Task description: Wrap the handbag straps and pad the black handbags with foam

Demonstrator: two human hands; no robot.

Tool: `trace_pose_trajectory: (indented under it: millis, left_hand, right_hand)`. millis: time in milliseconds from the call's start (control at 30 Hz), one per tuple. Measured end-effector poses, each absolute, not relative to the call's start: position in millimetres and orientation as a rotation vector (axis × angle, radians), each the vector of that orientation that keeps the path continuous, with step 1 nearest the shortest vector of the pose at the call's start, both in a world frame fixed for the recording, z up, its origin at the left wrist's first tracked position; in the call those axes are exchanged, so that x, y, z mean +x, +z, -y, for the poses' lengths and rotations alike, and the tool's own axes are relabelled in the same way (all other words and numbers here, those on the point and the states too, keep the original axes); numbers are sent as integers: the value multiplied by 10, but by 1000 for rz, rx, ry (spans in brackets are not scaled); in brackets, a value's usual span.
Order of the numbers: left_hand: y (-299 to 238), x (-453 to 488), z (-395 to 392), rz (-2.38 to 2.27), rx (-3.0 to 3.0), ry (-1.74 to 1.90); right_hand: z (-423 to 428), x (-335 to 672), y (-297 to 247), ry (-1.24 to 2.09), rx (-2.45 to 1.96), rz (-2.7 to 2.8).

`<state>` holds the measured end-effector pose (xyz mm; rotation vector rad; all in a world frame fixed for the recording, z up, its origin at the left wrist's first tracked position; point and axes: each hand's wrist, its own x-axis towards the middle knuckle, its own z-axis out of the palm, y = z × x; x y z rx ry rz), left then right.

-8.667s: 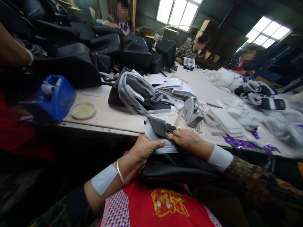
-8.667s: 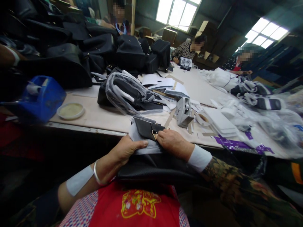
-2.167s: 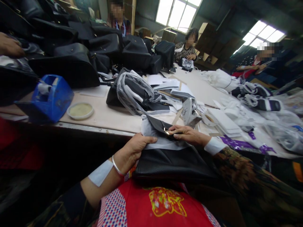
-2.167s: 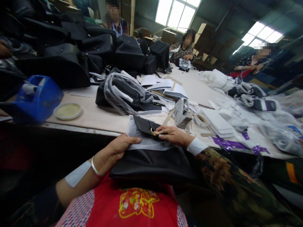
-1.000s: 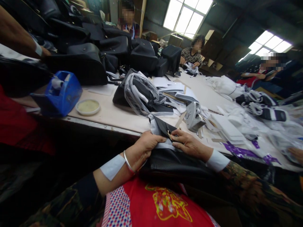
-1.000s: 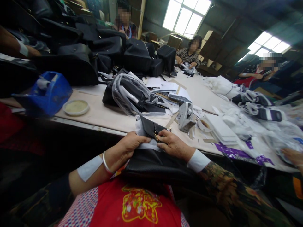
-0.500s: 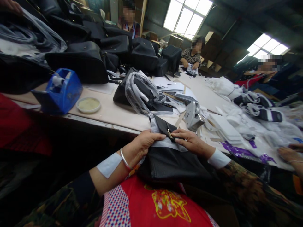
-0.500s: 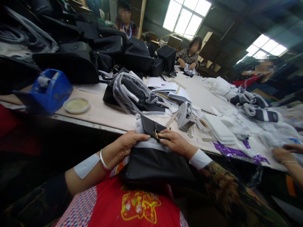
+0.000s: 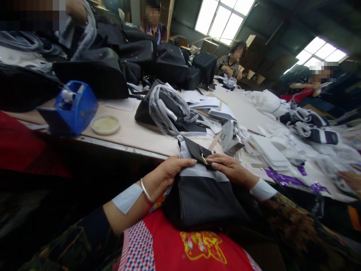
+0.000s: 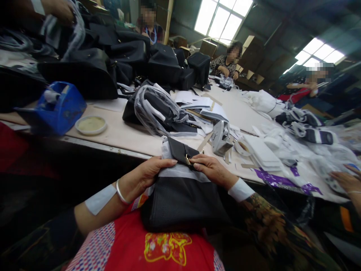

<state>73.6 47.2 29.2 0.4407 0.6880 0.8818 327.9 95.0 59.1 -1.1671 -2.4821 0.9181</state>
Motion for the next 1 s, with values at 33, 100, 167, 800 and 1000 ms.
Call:
trace_pose_trajectory:
  millis: [33,100,167,800,1000]
  left_hand:
    - [301,734,-468,-683,444,883]
    - [310,726,-460,-673,454,880]
    - [303,714,-455,-676,455,878]
    - [273,857,-407,-1146,658,1011]
    - [469,690,-260,-1039,633,1017]
  right_hand:
    - [-941,3278,593,909,-1157,2498]
    - [-894,3260,600,864,-1121,2559]
    - [-804,3218,602,774,-1083,2643]
    - [-277,2809,426,171,-1276,2708]
    - [-234,3262,607,314,-1182,2304]
